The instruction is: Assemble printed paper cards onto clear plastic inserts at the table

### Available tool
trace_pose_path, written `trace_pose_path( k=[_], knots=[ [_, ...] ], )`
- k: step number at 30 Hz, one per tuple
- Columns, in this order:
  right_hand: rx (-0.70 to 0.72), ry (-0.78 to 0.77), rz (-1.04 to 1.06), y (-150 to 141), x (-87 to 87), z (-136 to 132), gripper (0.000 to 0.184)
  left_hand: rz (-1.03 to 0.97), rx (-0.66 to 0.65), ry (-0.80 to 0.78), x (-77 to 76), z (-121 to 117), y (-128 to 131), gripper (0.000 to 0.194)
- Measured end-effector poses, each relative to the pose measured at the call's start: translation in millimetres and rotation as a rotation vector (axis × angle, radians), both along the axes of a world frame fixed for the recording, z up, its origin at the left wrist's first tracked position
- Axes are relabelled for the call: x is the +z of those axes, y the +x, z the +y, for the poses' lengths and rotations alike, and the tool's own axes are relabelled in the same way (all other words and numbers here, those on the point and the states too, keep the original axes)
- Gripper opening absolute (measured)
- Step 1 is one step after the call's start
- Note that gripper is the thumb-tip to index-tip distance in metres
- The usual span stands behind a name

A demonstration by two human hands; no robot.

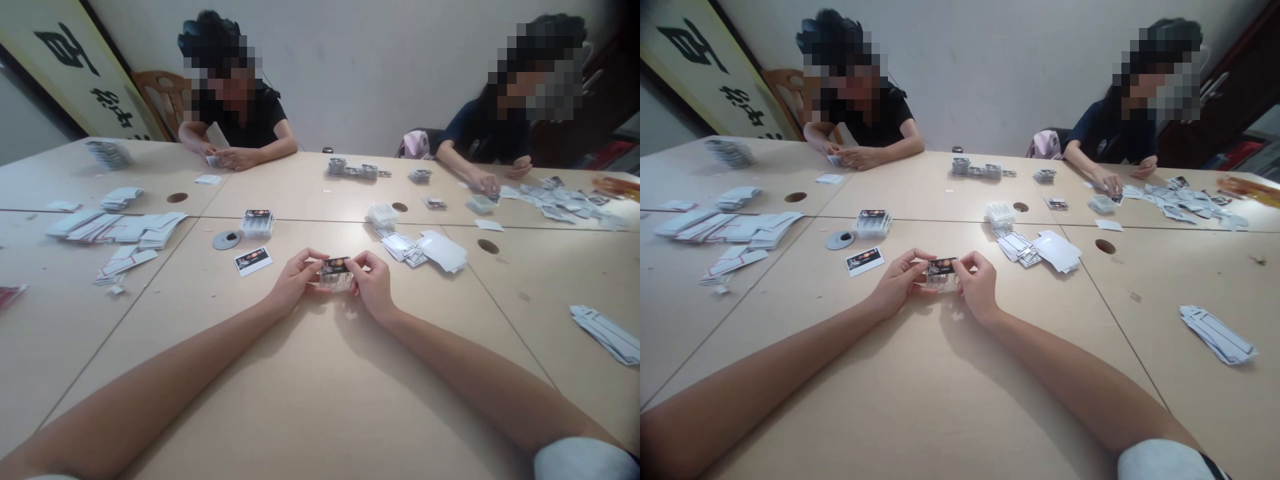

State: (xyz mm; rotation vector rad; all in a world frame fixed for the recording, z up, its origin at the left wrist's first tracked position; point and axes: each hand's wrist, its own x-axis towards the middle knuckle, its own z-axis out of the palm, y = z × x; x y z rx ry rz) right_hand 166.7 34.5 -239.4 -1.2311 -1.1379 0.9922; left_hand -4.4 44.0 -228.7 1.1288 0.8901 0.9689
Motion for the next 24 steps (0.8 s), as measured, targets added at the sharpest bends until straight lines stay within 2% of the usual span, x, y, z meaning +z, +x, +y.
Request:
trace_pose_path(
  k=[14,24],
  knots=[
    [-0.007,0.086,-0.026,-1.5,4.3,-6.1,0.027,-0.027,-0.003,0.041,1.0,-1.5,-1.9,0.031],
    [-0.009,0.087,-0.034,-1.0,5.6,-6.4,0.027,-0.027,-0.009,0.045,-0.7,-0.5,-3.1,0.03]
  ],
)
